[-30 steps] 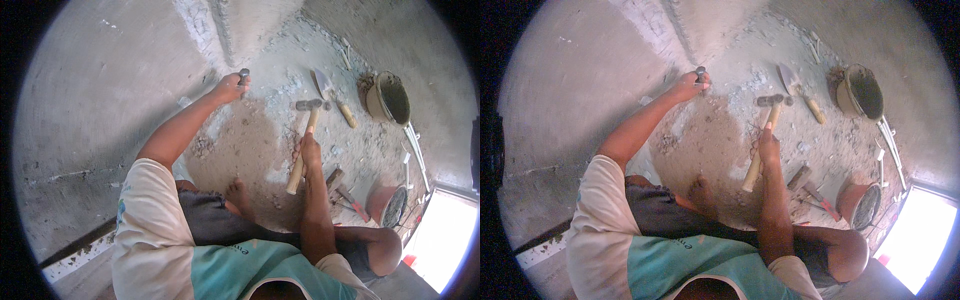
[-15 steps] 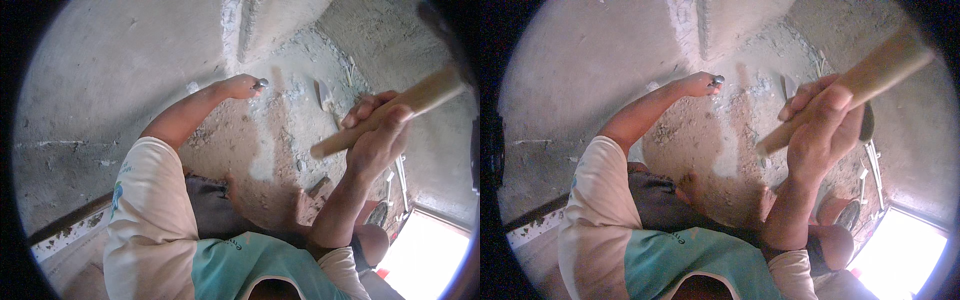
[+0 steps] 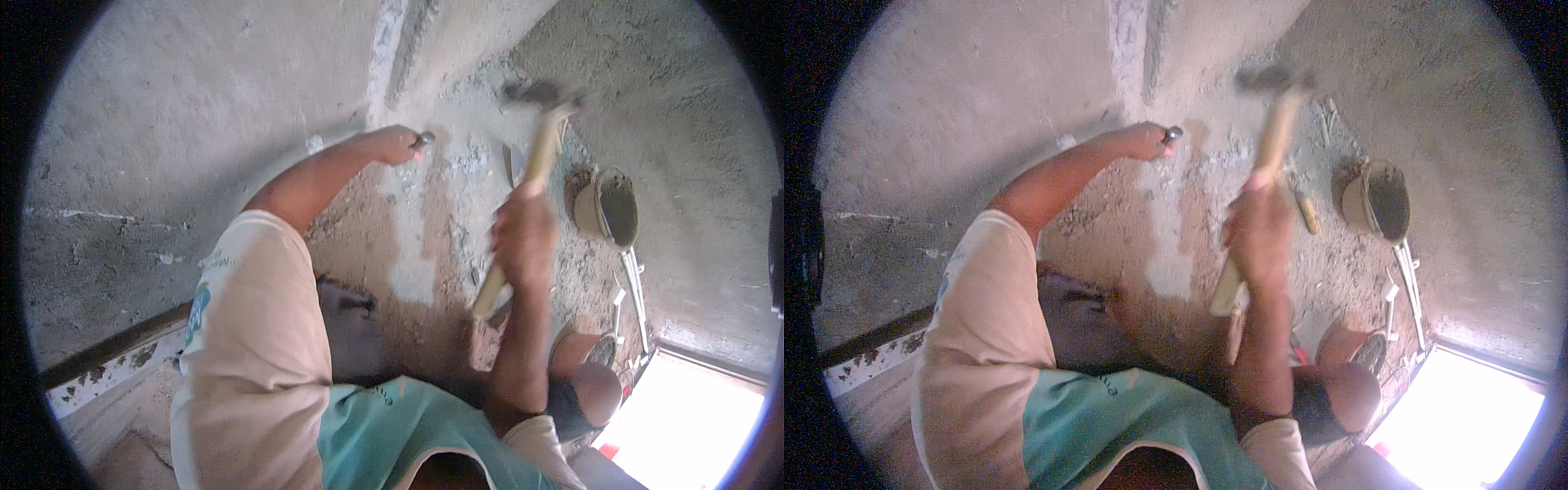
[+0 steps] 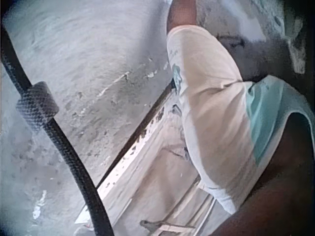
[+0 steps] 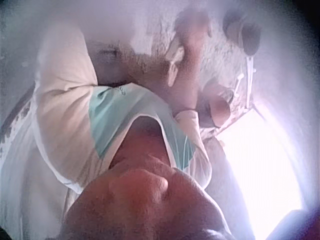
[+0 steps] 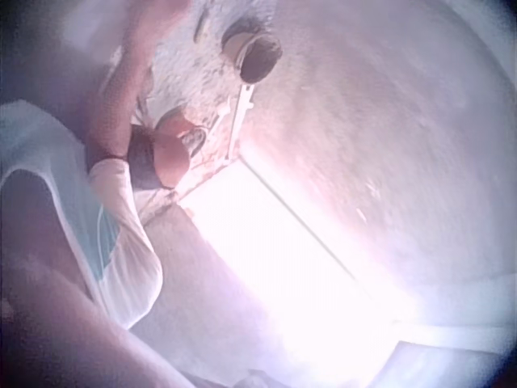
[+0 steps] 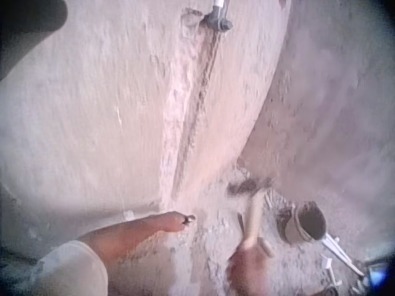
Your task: The person uses a hammer and a chisel to carve a vertical groove into a concrete wall.
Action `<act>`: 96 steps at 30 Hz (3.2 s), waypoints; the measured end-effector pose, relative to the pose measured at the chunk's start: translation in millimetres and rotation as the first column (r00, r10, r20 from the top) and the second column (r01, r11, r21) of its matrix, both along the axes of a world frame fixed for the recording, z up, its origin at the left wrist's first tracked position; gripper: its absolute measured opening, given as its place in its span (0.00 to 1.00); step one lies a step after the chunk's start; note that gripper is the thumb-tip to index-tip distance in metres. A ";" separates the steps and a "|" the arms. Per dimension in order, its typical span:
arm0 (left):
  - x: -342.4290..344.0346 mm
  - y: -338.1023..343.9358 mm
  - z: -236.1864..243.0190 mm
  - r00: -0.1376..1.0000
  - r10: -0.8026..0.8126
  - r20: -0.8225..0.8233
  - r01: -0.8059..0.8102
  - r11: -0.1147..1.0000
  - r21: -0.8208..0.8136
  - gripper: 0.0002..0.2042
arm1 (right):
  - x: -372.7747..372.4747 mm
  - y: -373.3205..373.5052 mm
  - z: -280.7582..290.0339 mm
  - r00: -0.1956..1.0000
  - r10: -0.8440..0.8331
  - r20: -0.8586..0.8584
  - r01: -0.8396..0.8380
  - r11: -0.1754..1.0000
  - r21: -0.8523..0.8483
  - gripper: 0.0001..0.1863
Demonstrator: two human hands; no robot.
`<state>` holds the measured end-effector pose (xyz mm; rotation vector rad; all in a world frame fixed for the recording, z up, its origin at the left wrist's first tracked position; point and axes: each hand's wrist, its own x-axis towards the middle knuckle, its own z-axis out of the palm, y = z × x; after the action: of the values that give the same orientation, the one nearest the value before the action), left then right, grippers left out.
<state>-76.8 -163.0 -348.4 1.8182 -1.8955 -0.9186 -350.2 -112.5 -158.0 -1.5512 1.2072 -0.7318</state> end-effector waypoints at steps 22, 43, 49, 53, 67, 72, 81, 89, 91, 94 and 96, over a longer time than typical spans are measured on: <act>-11.8 2.0 2.4 0.982 -0.171 0.080 0.170 0.985 0.020 0.13 | -2.9 -32.6 63.5 0.910 -0.154 0.384 0.246 0.948 -0.203 0.24; -15.6 -7.5 -7.2 0.986 -0.156 0.065 0.149 0.984 0.097 0.14 | -4.6 -50.5 92.6 0.858 -0.072 0.509 0.283 0.893 -0.350 0.29; -22.4 -11.9 3.3 0.980 -0.178 0.085 0.172 0.982 0.073 0.15 | 3.7 -11.6 -46.6 0.994 -0.103 0.029 0.106 0.921 -0.375 0.25; -26.2 1.9 -14.6 0.974 -0.202 0.107 0.204 0.979 -0.009 0.15 | -7.9 38.3 -109.5 0.999 -0.042 -0.032 0.051 0.924 0.378 0.23; -26.6 -16.4 2.3 0.977 -0.200 0.081 0.192 0.977 0.097 0.14 | -18.3 -56.7 -27.7 0.979 -0.201 0.032 0.158 0.649 -0.744 0.20; -24.2 -11.5 -26.5 0.929 -0.306 0.209 0.301 0.952 0.054 0.20 | 7.0 32.2 -117.2 0.998 0.025 -0.050 -0.011 0.965 0.262 0.25; -20.4 -13.9 -3.9 0.978 -0.180 0.105 0.163 0.975 0.152 0.15 | -22.6 -43.5 58.6 0.896 -0.186 0.404 0.312 0.910 -0.272 0.26; -32.2 -20.2 10.3 0.966 -0.215 0.140 0.193 0.968 0.157 0.16 | 0.9 14.7 -103.0 0.995 -0.070 -0.065 0.067 0.997 -0.037 0.24; -31.8 -4.3 -24.9 0.955 -0.253 0.151 0.251 0.967 0.036 0.17 | 1.3 45.5 -117.7 1.000 -0.004 0.006 0.002 0.955 0.296 0.25; -40.1 -4.6 -28.0 0.982 -0.183 0.051 0.175 0.975 0.137 0.17 | -14.2 26.6 -78.0 0.993 -0.037 -0.112 0.069 0.952 0.298 0.25; -27.1 -18.3 -3.2 0.973 -0.173 0.153 0.147 0.974 0.170 0.17 | -24.0 0.4 -36.9 0.989 -0.150 -0.008 0.148 0.966 0.214 0.19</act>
<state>-103.9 -181.3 -351.6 1.9063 -2.1549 -1.0251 -374.2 -112.1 -194.9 -1.2896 1.3612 -0.6790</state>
